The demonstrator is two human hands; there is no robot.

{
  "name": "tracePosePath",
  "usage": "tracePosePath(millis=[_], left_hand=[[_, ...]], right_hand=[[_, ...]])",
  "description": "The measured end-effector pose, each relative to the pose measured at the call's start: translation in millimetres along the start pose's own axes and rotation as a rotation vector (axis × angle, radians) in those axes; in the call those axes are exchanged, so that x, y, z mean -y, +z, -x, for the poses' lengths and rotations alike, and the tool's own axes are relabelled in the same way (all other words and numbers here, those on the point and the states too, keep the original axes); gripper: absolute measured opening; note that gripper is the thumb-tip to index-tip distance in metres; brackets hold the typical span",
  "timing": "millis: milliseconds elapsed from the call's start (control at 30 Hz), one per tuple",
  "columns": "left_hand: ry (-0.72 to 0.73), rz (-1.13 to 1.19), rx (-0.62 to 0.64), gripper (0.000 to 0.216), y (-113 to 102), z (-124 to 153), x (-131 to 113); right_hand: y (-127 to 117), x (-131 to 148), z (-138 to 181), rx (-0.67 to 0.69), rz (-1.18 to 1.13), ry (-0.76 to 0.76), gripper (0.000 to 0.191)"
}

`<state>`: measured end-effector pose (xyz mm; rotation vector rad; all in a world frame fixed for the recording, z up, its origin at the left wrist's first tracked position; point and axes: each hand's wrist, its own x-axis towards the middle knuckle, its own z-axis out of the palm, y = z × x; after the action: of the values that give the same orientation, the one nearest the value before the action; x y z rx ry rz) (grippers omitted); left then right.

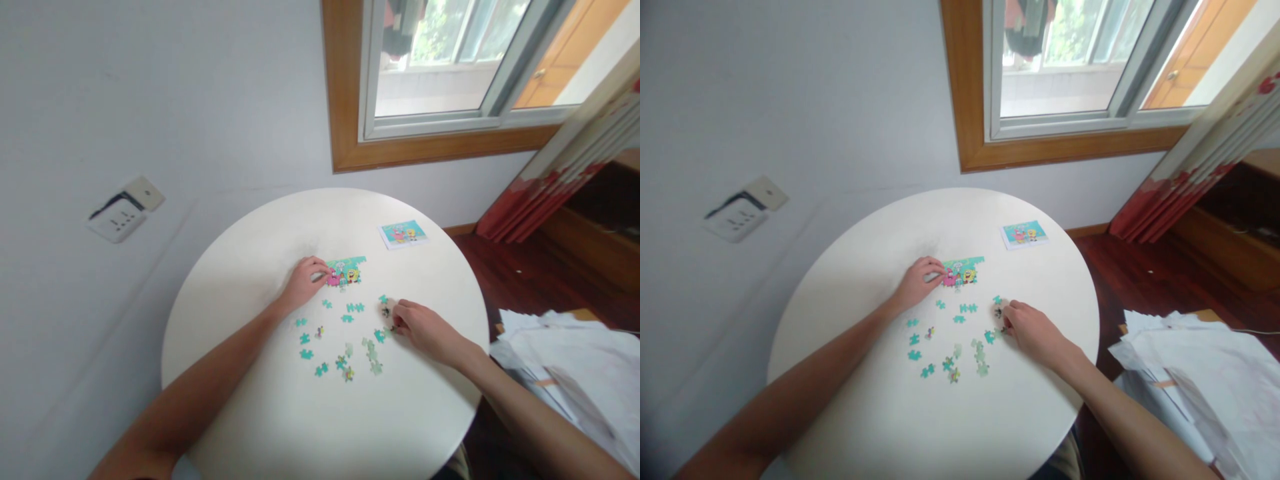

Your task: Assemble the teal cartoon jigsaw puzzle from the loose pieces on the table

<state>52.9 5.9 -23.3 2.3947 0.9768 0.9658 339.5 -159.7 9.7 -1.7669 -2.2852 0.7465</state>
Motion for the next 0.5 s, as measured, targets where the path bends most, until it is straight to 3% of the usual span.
tracePosePath(millis=[233, 367, 500], left_hand=[[-0.011, -0.008, 0.017, 0.009, 1, 0, 1], [-0.008, 0.008, 0.011, 0.010, 2, 1, 2], [-0.001, 0.012, 0.010, 0.011, 2, 2, 2]], right_hand=[[-13, 9, -11, -0.139, -0.213, -0.056, 0.020], [-18, 18, -46, -0.272, -0.345, -0.005, 0.010], [-14, 27, -88, -0.295, -0.407, 0.011, 0.010]])
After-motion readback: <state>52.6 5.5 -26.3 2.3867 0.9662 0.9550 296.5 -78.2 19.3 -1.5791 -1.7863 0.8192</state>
